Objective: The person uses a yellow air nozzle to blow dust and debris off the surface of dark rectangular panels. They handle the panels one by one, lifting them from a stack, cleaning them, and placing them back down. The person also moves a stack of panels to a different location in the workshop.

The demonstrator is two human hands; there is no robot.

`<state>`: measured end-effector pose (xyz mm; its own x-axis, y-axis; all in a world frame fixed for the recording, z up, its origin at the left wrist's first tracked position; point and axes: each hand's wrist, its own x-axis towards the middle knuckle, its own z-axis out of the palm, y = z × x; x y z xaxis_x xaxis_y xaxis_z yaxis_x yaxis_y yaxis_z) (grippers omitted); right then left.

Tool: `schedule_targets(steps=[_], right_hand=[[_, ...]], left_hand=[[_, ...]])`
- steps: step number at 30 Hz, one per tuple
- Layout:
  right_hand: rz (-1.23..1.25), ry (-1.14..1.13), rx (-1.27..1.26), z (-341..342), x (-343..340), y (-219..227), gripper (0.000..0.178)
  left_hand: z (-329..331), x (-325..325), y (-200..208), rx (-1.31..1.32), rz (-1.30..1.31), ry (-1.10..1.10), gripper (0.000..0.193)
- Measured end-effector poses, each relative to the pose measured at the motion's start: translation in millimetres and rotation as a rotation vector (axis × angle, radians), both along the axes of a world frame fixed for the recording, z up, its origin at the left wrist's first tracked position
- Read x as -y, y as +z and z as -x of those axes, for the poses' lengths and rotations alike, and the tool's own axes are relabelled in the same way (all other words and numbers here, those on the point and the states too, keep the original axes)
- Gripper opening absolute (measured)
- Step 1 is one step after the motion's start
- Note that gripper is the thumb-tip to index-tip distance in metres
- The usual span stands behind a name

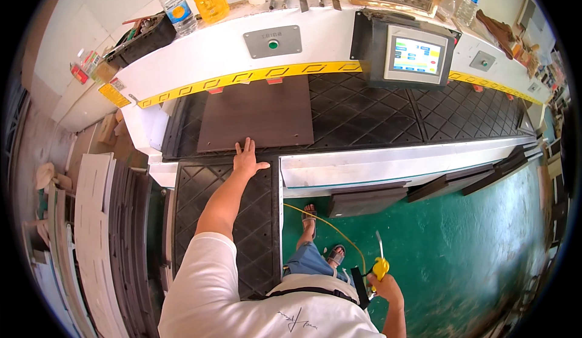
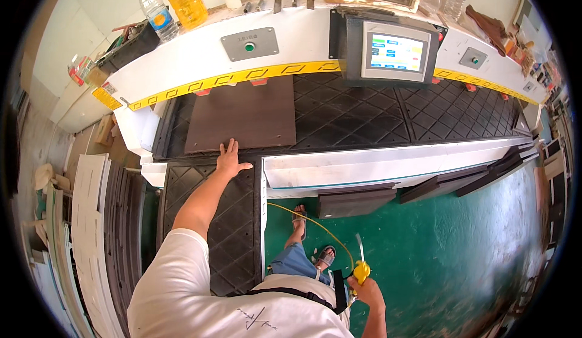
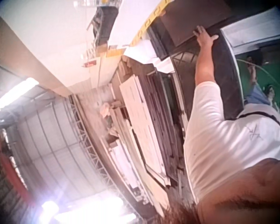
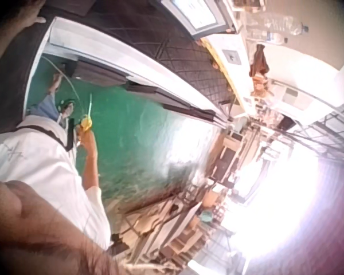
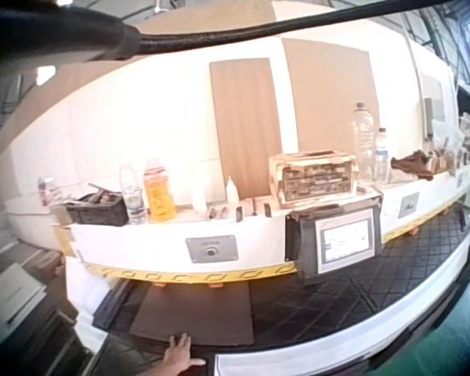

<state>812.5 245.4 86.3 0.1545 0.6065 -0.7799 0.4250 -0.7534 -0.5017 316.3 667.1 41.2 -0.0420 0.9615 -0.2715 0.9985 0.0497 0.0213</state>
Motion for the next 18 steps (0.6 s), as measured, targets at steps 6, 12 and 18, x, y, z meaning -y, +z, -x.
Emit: schedule_targets(steps=[6, 12, 18], right_hand=[[-0.232, -0.562, -1.007, -1, -54, -1, 0.057], [-0.033, -0.504, -1.221, 66, -108, 28, 0.068], [-0.117, -0.087, -0.914, 88, -122, 34, 0.058]], left_hand=[[3, 4, 0, 0.032, -0.068, -0.025, 0.112], [-11, 31, -11, 0.135, -0.215, -0.082, 0.093], [-66, 135, -11, 0.224, -0.402, -0.160, 0.069]])
